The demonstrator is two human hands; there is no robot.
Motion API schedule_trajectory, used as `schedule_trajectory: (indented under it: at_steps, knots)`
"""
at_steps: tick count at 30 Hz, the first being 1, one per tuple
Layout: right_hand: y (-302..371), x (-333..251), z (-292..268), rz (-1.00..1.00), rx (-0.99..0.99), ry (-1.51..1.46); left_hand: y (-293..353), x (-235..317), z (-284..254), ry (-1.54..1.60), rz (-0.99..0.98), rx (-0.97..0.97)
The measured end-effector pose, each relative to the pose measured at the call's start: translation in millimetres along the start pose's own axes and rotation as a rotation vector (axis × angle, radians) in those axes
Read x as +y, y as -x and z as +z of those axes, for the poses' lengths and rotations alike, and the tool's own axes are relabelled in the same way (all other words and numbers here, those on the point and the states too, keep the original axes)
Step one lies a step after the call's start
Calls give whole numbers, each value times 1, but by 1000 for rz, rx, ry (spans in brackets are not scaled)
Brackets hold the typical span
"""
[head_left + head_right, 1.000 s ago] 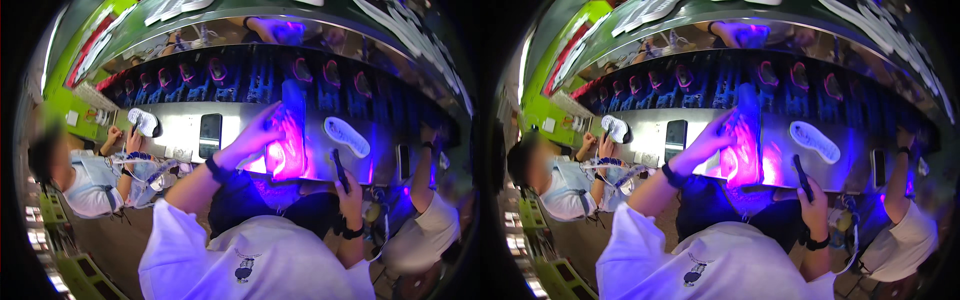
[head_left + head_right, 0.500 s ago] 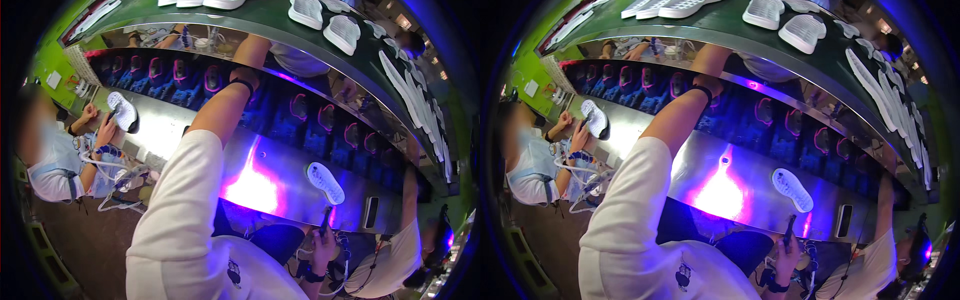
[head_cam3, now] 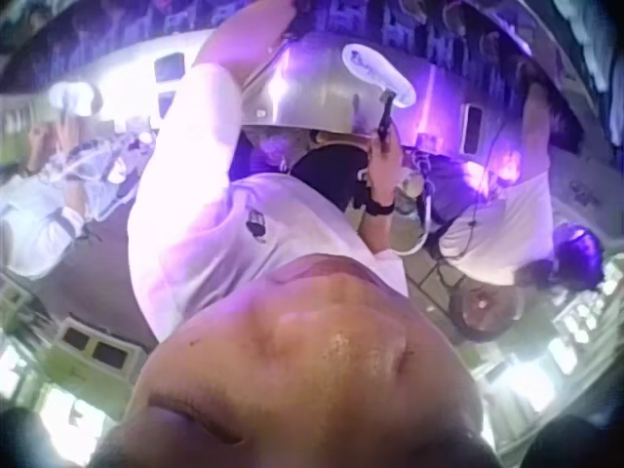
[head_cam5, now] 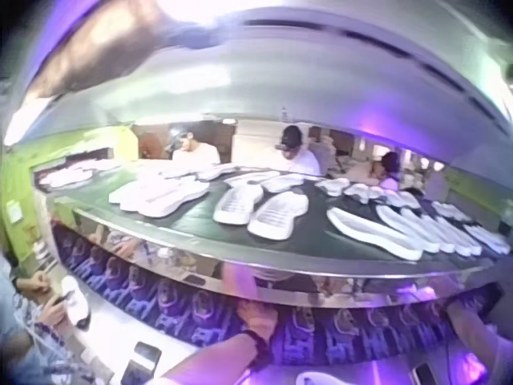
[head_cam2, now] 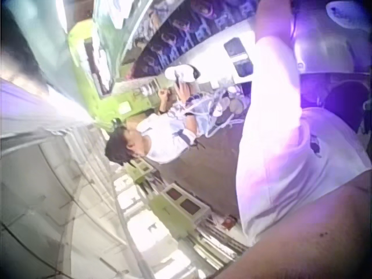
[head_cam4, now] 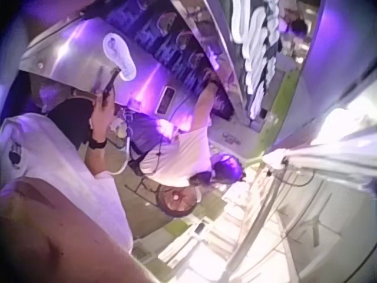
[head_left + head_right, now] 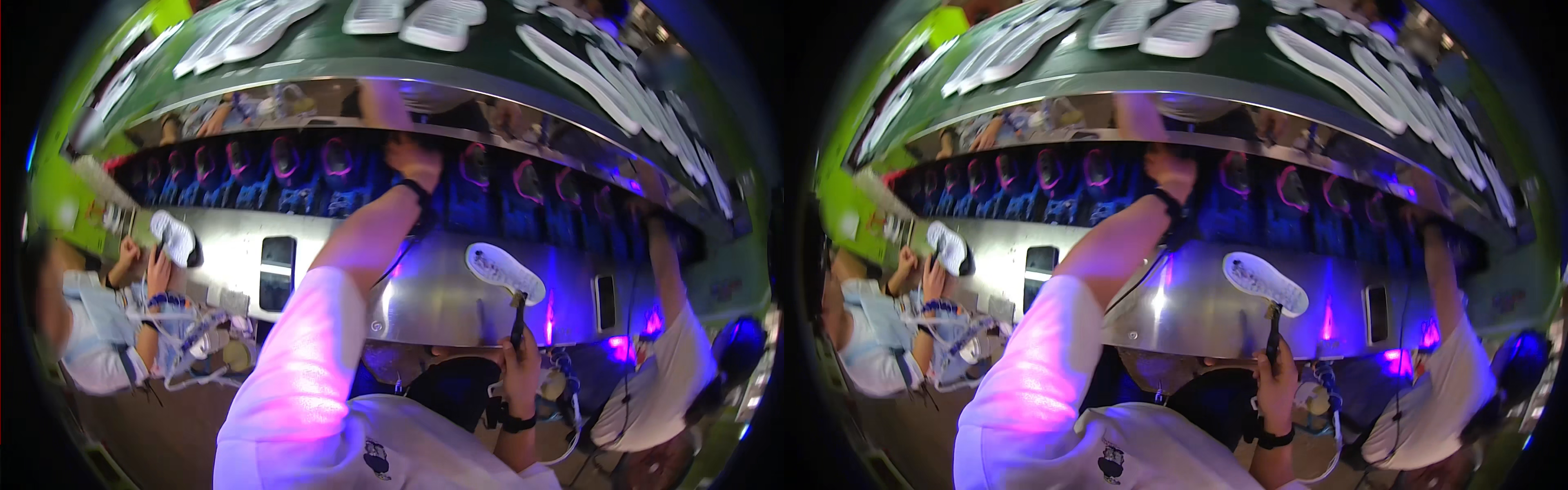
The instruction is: The recorder is seen using a tool to stitch or finish the upper part of a shoe at an industrial workbench.
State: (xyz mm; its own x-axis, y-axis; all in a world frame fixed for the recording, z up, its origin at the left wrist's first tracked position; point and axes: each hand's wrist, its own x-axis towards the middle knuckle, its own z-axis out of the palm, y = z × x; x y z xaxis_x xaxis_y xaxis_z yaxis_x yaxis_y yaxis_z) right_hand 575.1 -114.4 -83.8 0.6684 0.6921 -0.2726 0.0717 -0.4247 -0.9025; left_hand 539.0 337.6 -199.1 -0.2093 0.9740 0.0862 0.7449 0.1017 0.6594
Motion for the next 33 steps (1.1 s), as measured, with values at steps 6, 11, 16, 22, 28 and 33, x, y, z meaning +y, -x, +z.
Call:
schedule_trajectory:
  at_steps: [6, 11, 16, 22, 28, 33]
  knots:
    - [3, 34, -2, -400, -7, 347, -33, -147, -27, -150, 487, 14]
    - [13, 10, 21, -289, -85, 128, 71, -92, -220, 659, 517, -506]
    - [35, 0, 10, -232, -108, 16, 218, -37, -449, 598, 1105, -526]
    - [45, -4, 26, -190, -193, -70, 193, -115, -459, 560, 812, -717]
    - [33, 11, 27, -364, -134, 221, 140, -107, -361, 308, 758, -851]
    - [14, 16, 20, -125, -205, -270, 49, -64, -256, -134, 946, -716]
